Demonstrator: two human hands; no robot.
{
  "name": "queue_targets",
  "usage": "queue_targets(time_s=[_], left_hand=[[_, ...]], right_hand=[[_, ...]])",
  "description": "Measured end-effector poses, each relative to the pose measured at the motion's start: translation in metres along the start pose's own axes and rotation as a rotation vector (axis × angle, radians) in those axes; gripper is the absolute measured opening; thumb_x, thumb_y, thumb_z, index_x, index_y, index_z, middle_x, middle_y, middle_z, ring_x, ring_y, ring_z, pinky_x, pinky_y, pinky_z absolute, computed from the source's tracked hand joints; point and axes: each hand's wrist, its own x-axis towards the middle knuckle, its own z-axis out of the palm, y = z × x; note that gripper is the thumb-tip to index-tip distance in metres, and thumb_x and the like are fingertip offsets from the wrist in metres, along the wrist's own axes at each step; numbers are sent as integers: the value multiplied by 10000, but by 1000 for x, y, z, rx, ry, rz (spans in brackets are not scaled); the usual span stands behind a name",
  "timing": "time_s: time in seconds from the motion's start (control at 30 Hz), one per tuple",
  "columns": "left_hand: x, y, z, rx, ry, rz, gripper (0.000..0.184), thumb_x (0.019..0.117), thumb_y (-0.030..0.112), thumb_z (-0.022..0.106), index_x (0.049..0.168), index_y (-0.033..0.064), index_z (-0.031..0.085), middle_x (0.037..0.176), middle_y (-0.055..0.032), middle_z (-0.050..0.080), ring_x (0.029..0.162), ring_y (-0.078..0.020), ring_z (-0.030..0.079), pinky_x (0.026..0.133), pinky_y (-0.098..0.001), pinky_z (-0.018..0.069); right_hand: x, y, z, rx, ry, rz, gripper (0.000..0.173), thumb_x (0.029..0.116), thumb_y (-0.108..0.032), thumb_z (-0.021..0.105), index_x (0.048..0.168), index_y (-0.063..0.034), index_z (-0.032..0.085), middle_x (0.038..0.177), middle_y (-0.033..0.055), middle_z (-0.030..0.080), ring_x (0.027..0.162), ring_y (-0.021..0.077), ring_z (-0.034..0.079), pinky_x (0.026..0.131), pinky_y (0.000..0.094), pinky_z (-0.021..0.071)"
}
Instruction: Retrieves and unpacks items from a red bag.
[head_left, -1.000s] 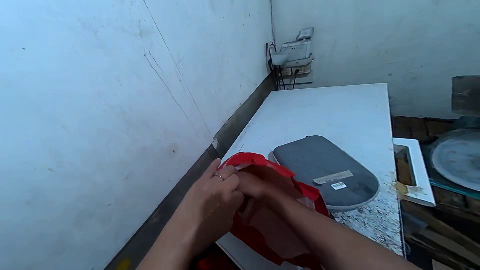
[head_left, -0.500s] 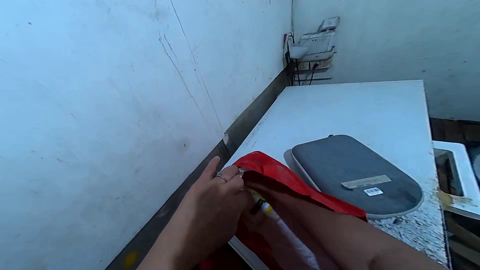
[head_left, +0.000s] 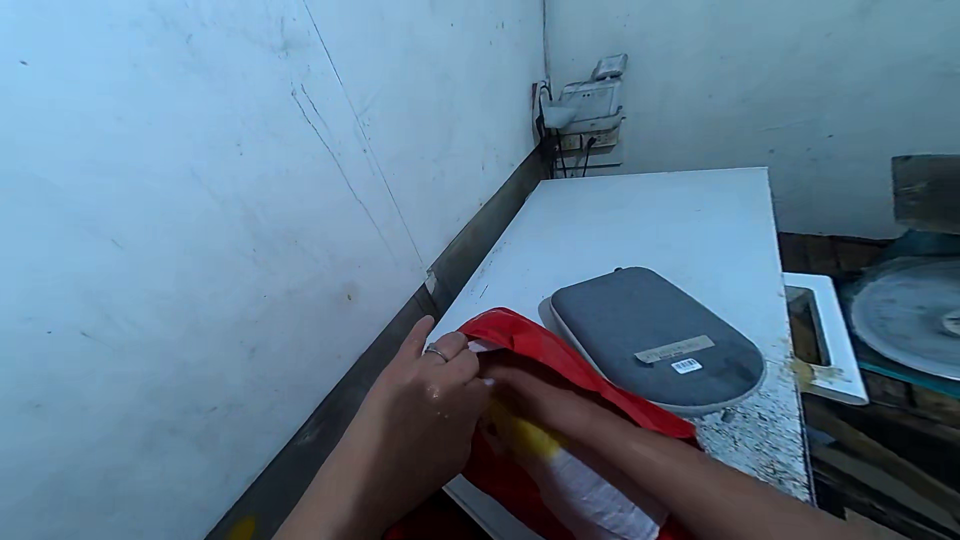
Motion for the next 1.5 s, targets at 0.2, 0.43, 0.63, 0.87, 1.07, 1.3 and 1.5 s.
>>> queue_targets(time_s=[0.2,0.43,0.63,0.87,1.07,1.3,1.5], left_hand=[[-5,-1,3,20,-50,-19,140,860,49,619,765,139,670,890,3,686,1098,-186,671,1105,-519,460],[2,3,3,8,-48,19,120,830,29,652,796,138,689,923,-12,681,1083,-206,660,1061,-525,484],[11,-1,-5,8,-98,-48,124,886,82,641,810,131,725,966,-15,697,1108,-197,641,1039,-402,495],[5,-3,-11,-33,-180,-108,121,878,58,635,866,118,739,991,-40,706,1108,-240,642,967,-441,518],[3,13,-47,-257,-133,-551,277,941,5,563,1165,83,708,1173,-78,689,1183,-235,628,1096,-535,432],[2,144,-11,-280,243,-64,371,1019,93,523,1349,202,652,1461,-17,598,1447,-255,455,1222,-559,266],[0,108,50,91,304,-225,389,902,52,636,1270,172,679,1254,-20,687,989,-217,656,906,-431,496]], right_hand=[[-77,-9,0,-335,-436,167,338,1066,-241,539,1246,5,684,1160,297,683,1146,480,632,1009,645,459],[-87,-1,-6,229,385,166,412,1111,-315,416,1282,-52,684,1182,137,716,1122,227,671,1018,469,503],[-76,-1,-7,-201,516,-382,291,1074,-205,483,1204,-141,735,1338,53,688,1302,229,612,1080,454,508],[-80,-26,-34,178,604,-336,320,1071,-277,488,1155,-103,743,1042,-25,747,957,37,697,866,243,580],[-90,-77,-61,877,602,68,215,1098,-138,441,1141,-40,628,849,48,715,711,97,701,660,229,593],[-76,-72,-41,944,567,129,259,1103,-195,453,1245,-28,591,936,58,726,809,102,709,745,255,590],[-79,-65,-48,1001,532,152,223,1093,-150,474,1207,-18,613,1002,94,743,874,160,739,750,286,608]])
